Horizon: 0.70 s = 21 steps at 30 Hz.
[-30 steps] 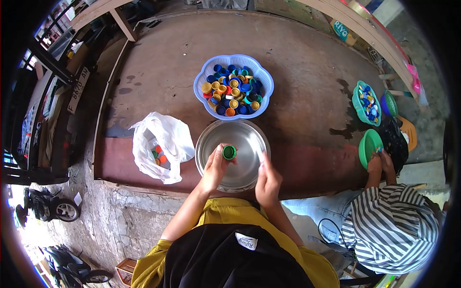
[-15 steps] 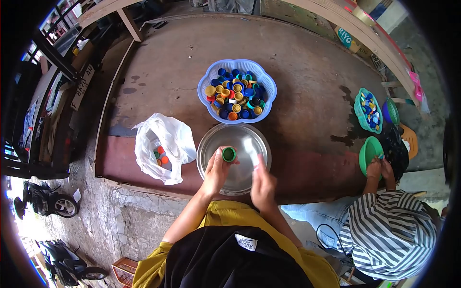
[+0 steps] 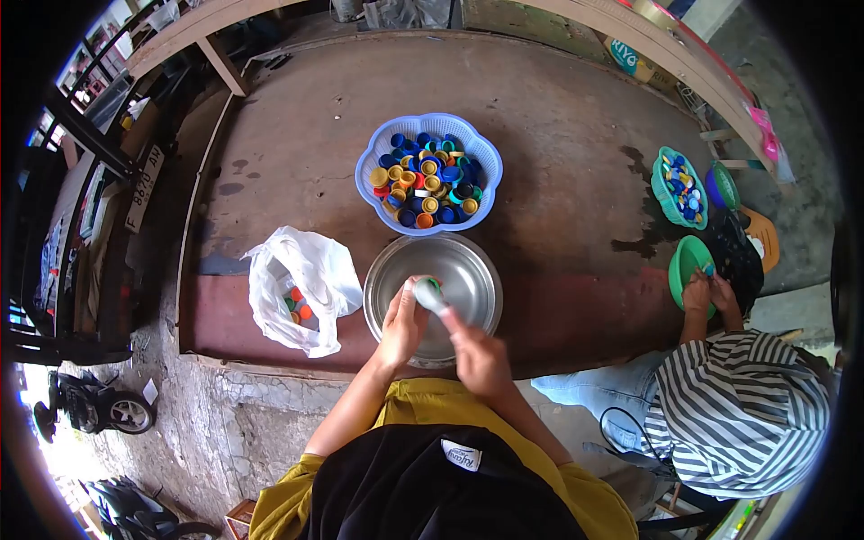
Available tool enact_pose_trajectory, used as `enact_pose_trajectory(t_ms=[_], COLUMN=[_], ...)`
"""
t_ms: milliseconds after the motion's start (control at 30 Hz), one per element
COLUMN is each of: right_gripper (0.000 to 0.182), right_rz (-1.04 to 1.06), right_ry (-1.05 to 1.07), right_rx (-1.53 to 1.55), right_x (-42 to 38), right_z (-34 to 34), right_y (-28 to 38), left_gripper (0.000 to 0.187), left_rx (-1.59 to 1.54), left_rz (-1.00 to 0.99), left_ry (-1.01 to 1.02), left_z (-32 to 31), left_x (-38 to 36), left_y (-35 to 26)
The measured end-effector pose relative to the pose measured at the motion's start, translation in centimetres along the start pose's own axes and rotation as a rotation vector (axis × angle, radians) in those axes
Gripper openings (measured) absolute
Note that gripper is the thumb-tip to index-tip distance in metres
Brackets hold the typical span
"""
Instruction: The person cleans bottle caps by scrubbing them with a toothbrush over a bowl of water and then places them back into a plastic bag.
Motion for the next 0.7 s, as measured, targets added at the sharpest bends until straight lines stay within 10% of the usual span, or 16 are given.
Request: enact_pose_trajectory(t_ms=[167, 233, 367, 700], right_gripper=[0.041, 0.045, 0.042, 0.04], right_rz=[-0.096, -0.028, -0.032, 0.084], right_ry=[-0.19, 0.196, -0.366, -0.269], right_rx=[-0.108, -0.256, -0.115, -0.182], right_x=[1.1, -0.1, 2.3, 0.2], right_z=[2.0, -0.2, 4.1, 4.8], right_y=[0.1, 0.2, -0.7, 0.0], left_gripper=[0.041, 0.042, 0.042, 0.048], left_rx=[-0.023, -0.009, -0.133, -0.157], left_rz=[-0.002, 0.08, 0.033, -0.04], left_ry=[0.05, -0.03, 0.152, 0.347], left_z=[0.0, -0.5, -0.7, -4.6], left_x=[0.3, 0.2, 0.7, 0.2], left_y=[0.2, -0.3, -0.7, -7.5])
Point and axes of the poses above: each hand's wrist, its own x-axis towards the middle knuckle, its own z-axis out of the back of the hand, y = z × x, the point moved 4 cm from there along x, towards the middle knuckle, and after that the axes turned 12 degrees about x, right-handed, at the moved point
